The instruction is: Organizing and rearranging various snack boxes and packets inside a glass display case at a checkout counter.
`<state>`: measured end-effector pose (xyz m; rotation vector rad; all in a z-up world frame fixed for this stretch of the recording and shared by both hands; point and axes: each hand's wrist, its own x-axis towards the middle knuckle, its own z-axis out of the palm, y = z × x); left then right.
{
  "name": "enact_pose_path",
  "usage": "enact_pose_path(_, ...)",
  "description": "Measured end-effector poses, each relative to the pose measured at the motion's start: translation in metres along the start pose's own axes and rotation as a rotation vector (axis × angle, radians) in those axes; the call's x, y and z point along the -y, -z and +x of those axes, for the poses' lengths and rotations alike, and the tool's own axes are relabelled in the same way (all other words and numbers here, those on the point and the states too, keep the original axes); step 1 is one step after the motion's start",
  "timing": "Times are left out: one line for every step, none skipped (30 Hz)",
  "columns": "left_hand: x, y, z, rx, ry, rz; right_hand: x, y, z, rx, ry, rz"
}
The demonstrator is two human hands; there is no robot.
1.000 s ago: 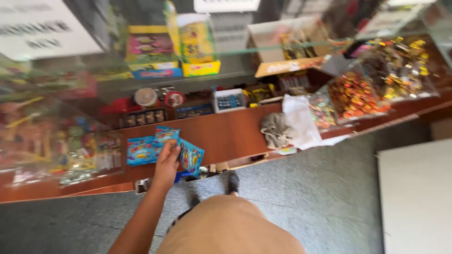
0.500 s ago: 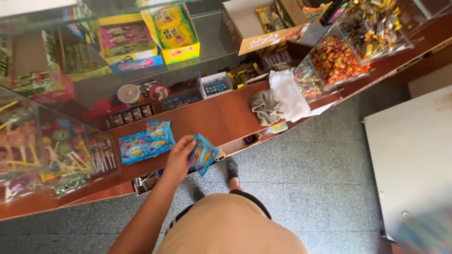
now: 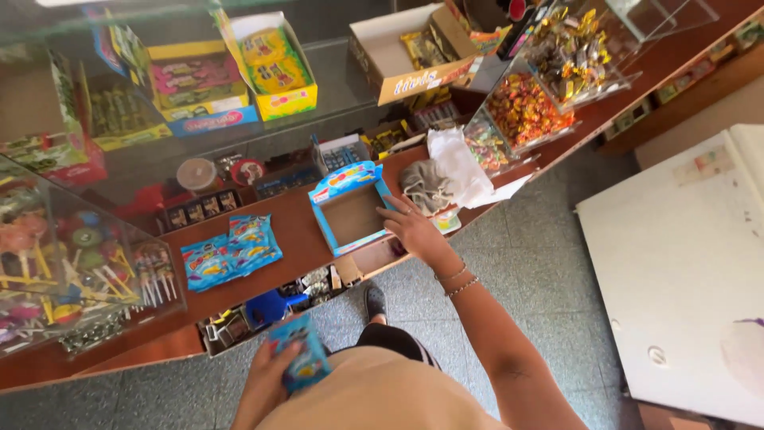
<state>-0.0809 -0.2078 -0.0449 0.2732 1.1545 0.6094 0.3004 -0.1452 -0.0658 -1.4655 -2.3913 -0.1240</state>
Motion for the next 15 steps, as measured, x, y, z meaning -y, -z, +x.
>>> enact_pose_path(0.008,0.016,0.008,0.004,-0.008,-0.004,-0.008,-0.001,-0.006,-0.004,0.007,-0.006)
enact_pose_path(0.016,0.034,0.016,-0.122,0.044,0.001,-0.014,-0.003,-0.012,-0.068,-0.044,0.093)
enact_pose_path(0.024,0.051,0.024,-0.247,0.098,0.006,-0.021,-0.005,-0.017,-0.132,-0.095,0.192)
enact_pose_path(0.011,0.037,0.001,-0.248,0.09,0.0,-0.027,-0.002,-0.02,-0.136,-0.086,0.192)
enact_pose_path(-0.001,0.022,-0.021,-0.404,0.095,-0.044,-0.034,0.001,-0.023,-0.207,-0.27,0.064)
enact_pose_path(-0.01,0.007,-0.044,-0.561,0.105,-0.092,-0.041,0.005,-0.027,-0.274,-0.454,-0.065)
enact_pose_path(-0.006,0.012,-0.033,-0.562,0.101,-0.1,-0.057,-0.007,-0.029,-0.275,-0.445,-0.063)
enact_pose_path(0.0,0.018,-0.025,-0.58,0.083,-0.145,-0.07,-0.02,-0.034,-0.167,-0.532,-0.126)
enact_pose_path(0.007,0.025,-0.016,-0.598,0.064,-0.189,-0.083,-0.033,-0.039,-0.058,-0.617,-0.19)
enact_pose_path(0.006,0.024,-0.016,-0.601,0.06,-0.194,-0.091,-0.045,-0.038,-0.06,-0.611,-0.187)
enact_pose_path(0.005,0.023,-0.016,-0.51,0.045,-0.193,-0.099,-0.056,-0.036,-0.039,-0.629,-0.196)
enact_pose_path(0.004,0.021,-0.015,-0.418,0.029,-0.19,-0.107,-0.068,-0.034,-0.019,-0.647,-0.207)
enact_pose_path(-0.008,0.008,-0.02,-0.42,0.024,-0.195,-0.105,-0.065,-0.025,-0.022,-0.641,-0.204)
enact_pose_path(-0.019,-0.004,-0.025,-0.347,0.055,0.087,-0.101,-0.062,-0.018,-0.167,-0.762,-0.036)
enact_pose_path(-0.03,-0.017,-0.03,-0.269,0.087,0.363,-0.098,-0.059,-0.011,-0.311,-0.878,0.136)
